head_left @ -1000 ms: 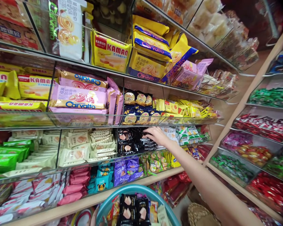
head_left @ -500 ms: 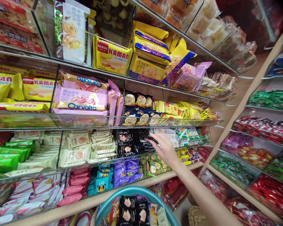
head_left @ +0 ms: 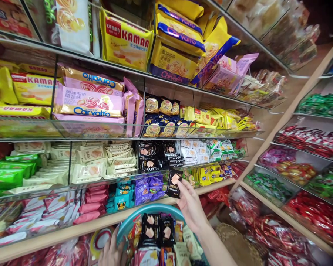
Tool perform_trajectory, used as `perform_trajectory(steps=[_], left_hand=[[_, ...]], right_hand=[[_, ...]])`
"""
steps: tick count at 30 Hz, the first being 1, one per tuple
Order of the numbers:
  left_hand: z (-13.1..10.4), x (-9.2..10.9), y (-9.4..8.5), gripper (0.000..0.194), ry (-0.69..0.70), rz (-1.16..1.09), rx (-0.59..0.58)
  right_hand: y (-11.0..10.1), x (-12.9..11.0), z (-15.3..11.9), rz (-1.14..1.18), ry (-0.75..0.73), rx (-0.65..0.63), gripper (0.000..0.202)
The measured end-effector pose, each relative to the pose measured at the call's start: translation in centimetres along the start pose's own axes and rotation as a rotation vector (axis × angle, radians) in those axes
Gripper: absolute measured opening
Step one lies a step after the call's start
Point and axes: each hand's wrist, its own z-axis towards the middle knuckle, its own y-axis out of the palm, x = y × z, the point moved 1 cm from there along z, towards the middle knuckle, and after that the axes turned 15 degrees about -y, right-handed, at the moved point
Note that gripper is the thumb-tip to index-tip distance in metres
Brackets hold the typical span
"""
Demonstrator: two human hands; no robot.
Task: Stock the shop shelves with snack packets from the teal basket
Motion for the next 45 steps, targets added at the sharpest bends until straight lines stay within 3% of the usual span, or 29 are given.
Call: perform_trajectory(steps=[8, 19, 23, 30, 36, 45], left_hand=[[-0.2, 0.2, -1.7, 0.032, 0.074, -0.02, -0.03], [-0.4, 0.1, -1.1, 0.031, 0.076, -0.025, -0.002], [-0.6, 0.0, -1.3, 0.033, 0.075, -0.021, -0.014], [-0.8, 0.2, -2.0, 0.032, 0.075, -0.046, -0.031], [-0.7, 0.3, -2.0, 0.034, 0.073, -0.03, -0.05], [-0.7, 0.5, -2.8, 0.033, 0.058, -0.039, -0.043]], right_hand=[[-5.2, 4.9, -1.9, -0.022, 0.411, 0.071, 0.031], [-7.2, 7.9, -1.6, -0.091, 0.458, -0.043, 0.037], [-7.5, 8.1, -1.7, -0.175, 0.385, -0.129, 0.039], [-7.3, 8.1, 0.2, -0.667, 0.038, -0.51, 0.029], [-6.3, 9.6, 2.2, -0.8, -0.048, -0.697, 0.02], [-5.9, 11.7, 1.7, -0.843, -0.077, -0.851, 0.021]])
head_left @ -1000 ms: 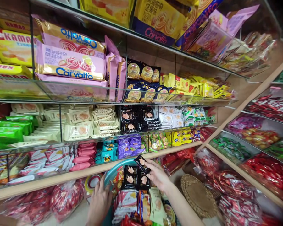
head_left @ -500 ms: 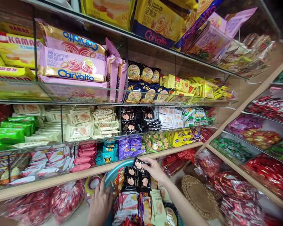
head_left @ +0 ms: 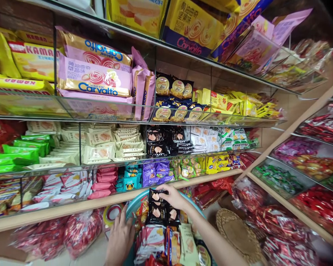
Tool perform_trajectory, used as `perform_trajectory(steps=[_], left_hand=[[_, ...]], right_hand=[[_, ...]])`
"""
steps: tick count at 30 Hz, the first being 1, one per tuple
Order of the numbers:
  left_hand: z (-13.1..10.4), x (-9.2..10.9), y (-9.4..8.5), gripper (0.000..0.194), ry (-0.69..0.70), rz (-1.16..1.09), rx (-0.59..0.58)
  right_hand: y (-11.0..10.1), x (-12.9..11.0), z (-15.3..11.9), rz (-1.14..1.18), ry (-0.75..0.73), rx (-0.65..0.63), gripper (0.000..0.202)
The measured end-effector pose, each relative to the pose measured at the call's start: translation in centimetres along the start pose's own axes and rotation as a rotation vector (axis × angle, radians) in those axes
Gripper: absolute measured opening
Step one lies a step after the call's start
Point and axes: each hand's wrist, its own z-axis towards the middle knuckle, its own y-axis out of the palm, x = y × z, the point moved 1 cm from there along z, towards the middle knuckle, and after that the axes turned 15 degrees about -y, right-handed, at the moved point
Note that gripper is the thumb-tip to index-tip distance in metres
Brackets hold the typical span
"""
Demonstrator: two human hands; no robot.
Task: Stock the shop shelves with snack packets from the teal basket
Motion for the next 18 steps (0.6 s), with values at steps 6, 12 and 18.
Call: perform_trajectory(steps=[6, 12, 18], left_hand=[[-0.12, 0.05, -0.09, 0.03, 0.013, -0.025, 0.019], [-0.19, -0.17, 0.23, 0.029, 0.021, -0.017, 0.024], [-0.12, -0.09, 0.06, 0.032, 0.026, 0.009, 0.005]], right_hand=[[0.06, 0.84, 0.04, 0.015, -0.001, -0.051, 0.022], [-0.32, 0.75, -0.21, 0.022, 0.016, -0.086, 0.021], [-0.55, 0.98, -0.34, -0.034, 0.022, -0.108, 0.023]])
